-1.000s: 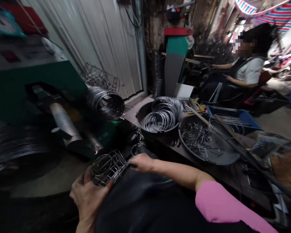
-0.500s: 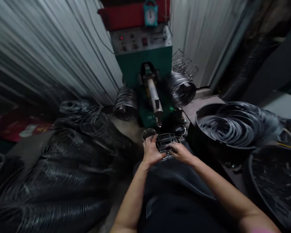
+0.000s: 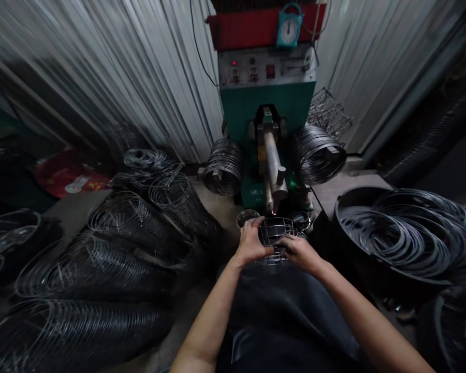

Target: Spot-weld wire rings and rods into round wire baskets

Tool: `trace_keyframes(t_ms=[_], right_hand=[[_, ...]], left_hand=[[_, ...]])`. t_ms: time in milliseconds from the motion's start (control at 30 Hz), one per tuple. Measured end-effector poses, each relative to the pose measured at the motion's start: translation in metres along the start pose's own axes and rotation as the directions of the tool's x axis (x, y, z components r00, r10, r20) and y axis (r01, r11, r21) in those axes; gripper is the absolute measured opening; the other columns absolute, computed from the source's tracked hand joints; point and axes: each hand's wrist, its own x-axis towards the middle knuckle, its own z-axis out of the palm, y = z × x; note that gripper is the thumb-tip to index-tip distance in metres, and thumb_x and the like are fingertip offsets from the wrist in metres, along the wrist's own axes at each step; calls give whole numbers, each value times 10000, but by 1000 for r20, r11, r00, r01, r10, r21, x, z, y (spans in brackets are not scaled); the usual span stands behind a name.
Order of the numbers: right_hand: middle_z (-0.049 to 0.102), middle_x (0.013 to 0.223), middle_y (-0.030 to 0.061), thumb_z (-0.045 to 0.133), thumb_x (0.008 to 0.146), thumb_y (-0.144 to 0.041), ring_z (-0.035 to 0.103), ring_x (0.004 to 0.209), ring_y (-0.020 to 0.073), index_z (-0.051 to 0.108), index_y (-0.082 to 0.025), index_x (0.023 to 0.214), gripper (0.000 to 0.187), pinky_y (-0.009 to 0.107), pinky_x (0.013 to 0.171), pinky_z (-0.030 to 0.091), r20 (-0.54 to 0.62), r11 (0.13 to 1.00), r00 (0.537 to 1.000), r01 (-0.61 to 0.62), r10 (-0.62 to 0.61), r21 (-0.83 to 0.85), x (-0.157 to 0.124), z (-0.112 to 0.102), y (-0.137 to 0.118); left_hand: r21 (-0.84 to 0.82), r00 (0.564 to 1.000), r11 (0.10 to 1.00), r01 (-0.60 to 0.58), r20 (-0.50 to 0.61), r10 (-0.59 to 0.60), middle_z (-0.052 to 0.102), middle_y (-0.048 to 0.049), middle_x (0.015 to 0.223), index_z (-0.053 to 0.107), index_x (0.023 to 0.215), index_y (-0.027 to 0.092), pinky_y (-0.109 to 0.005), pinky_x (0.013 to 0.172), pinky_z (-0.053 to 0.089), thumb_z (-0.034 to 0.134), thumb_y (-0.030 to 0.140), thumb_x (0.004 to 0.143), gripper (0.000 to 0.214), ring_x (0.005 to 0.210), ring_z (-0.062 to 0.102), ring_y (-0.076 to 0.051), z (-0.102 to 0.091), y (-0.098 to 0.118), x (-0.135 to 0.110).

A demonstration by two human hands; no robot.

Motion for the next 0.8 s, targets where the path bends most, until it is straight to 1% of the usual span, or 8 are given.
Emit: trace_keyframes(t_ms=[200, 333, 433, 500, 600, 700, 800], right_hand=[[643, 937, 64, 496, 761, -100, 610, 848, 178, 650, -217, 989, 299, 279, 751, 467, -25, 999, 999, -24, 23, -43, 17, -7, 4], [649, 932, 75, 492, 769, -111, 619, 844, 186, 657, -198, 951, 261, 288, 750, 472, -58, 998, 998, -4, 0, -70, 33, -15, 6], [655, 933, 65, 500, 768, -106, 623, 860, 180, 656, -200, 924, 240, 278, 758, 472, -77, 997, 997, -11, 4, -79, 38, -19, 6], [658, 935, 63, 509, 765, -102, 625, 868, 181, 654, -198, 917, 230, 275, 762, 473, -102, 996, 995, -22, 13, -88, 37, -19, 5], [657, 962, 58, 509, 759, -84, 627, 879, 181, 648, -211, 951, 269, 276, 768, 478, -137, 991, 990, -44, 27, -123, 35, -14, 6], [656, 979, 53, 501, 765, -83, 627, 887, 183, 646, -233, 977, 298, 280, 771, 481, -171, 985, 984, -69, 42, -161, 38, -11, 8], [657, 974, 52, 506, 782, -127, 629, 872, 188, 659, -245, 950, 256, 289, 761, 484, -236, 987, 969, -99, 67, -125, 47, -11, 8]], left_hand=[[17, 1000, 1000, -25, 6, 25, 414, -100, 1249, 377, 1283, 209, -430, 1002, 304, 769, 326, 459, 919, 1181, 367, -300, -6, -4, 21], [37, 1000, 999, 11, 16, -12, 431, -107, 1222, 388, 1280, 185, -420, 980, 330, 766, 336, 466, 910, 1155, 394, -300, -9, -3, 38], [46, 999, 998, 31, 41, -33, 467, -108, 1176, 413, 1263, 172, -416, 954, 351, 775, 363, 459, 902, 1119, 422, -302, -10, -2, 46], [53, 999, 998, 30, 41, -32, 483, -97, 1156, 418, 1257, 190, -414, 937, 361, 774, 381, 460, 894, 1102, 434, -297, -10, -2, 47], [63, 999, 997, 46, 21, -47, 479, -77, 1166, 406, 1260, 224, -410, 947, 352, 764, 396, 469, 885, 1111, 430, -278, -9, -3, 47], [78, 996, 993, 89, -17, -88, 465, -73, 1189, 395, 1266, 228, -392, 968, 337, 758, 392, 477, 884, 1131, 422, -261, -7, -2, 51], [110, 989, 983, 148, -26, -146, 460, -88, 1216, 401, 1267, 225, -388, 959, 343, 764, 394, 475, 887, 1148, 418, -271, -8, 0, 59]])
